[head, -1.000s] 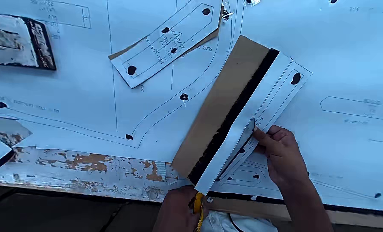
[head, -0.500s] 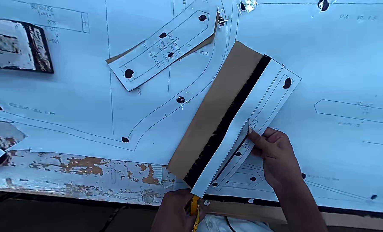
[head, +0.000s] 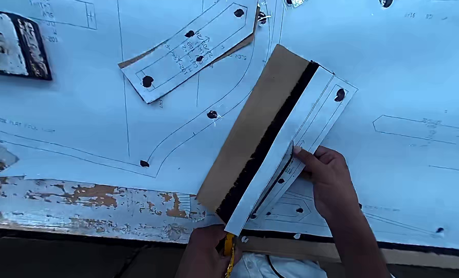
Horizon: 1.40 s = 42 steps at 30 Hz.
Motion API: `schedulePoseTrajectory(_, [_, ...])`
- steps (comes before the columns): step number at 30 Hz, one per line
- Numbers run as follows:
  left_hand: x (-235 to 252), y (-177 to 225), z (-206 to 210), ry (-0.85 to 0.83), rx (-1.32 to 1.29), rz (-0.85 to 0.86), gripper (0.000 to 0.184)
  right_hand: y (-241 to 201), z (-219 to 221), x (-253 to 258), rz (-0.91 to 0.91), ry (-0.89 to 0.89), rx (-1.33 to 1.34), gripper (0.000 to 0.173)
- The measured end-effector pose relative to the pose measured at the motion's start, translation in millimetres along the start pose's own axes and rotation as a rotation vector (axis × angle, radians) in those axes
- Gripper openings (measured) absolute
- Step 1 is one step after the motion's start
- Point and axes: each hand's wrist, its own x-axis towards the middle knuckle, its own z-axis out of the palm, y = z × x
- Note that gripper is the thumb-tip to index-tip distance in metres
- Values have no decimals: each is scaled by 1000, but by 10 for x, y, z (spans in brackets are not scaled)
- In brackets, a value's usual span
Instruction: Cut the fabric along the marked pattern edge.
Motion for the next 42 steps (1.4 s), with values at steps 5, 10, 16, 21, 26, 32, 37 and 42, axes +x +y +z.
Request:
schedulePoseTrajectory(5, [-45,-47,11,27,27,51,16,22,16,-15,-107,0,12,8])
schedulePoseTrajectory(10, [-34,15,-24,18,100,43,18,66,-3,-63,-145,-14,37,6])
schedulePoseTrajectory(16, [-11,53,-19,55,170,58,19,99,-11,-106,-150,-43,40,6])
schedulePoseTrajectory(21, [-17,10,-11,97,137,89,18,107,-15,-91,-163,-69,83,5])
schedulePoseTrajectory(26, [-6,-21,15,105,97,75,17,103,15,-67,-136,-49,83,5])
schedulePoseTrajectory(32, [7,-46,31,108,95,61,22,120,28,-46,-140,-37,58,5])
schedulePoseTrajectory(37, [-9,-45,20,99,97,54,23,113,18,-48,-122,-58,61,5])
schedulePoseTrajectory(42, [-29,-51,26,101,83,67,20,84,26,-30,-131,-58,64,7])
